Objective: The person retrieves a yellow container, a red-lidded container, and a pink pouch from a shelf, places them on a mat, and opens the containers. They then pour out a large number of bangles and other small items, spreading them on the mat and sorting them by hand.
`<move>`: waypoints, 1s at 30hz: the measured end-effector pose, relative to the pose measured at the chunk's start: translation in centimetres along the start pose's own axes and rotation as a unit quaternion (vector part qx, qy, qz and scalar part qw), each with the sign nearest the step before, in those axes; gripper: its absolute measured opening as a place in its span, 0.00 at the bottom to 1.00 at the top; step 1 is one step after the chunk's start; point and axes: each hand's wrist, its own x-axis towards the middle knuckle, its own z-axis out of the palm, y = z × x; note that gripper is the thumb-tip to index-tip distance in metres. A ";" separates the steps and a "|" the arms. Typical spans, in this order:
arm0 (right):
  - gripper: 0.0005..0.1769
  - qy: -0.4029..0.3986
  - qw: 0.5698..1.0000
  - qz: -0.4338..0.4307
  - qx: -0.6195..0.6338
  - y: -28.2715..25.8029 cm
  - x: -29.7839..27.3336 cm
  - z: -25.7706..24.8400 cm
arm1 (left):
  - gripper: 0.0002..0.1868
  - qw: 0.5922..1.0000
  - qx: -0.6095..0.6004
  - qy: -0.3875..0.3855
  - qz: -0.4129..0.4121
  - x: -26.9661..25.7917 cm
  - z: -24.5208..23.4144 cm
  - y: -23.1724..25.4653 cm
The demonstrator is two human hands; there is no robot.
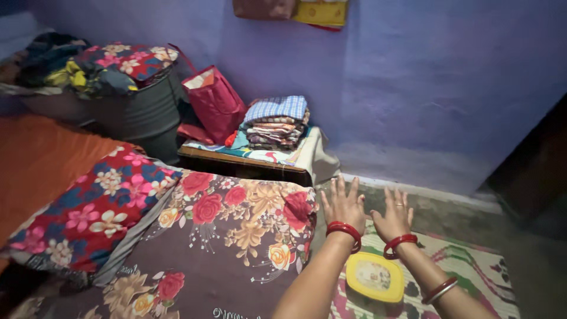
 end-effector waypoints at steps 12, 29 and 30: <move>0.49 -0.017 0.992 -0.127 0.016 -3.1 3.4 -2.1 | 0.31 0.995 0.052 0.087 -0.022 1.4 -1.9 0.7; 0.48 -0.069 0.948 -0.300 0.078 -13.7 -2.5 0.7 | 0.33 0.966 0.090 0.174 -0.171 -8.0 -10.6 -2.4; 0.49 -0.073 0.946 -0.307 0.081 -14.5 -3.1 0.9 | 0.33 0.964 0.092 0.176 -0.177 -8.7 -11.2 -2.7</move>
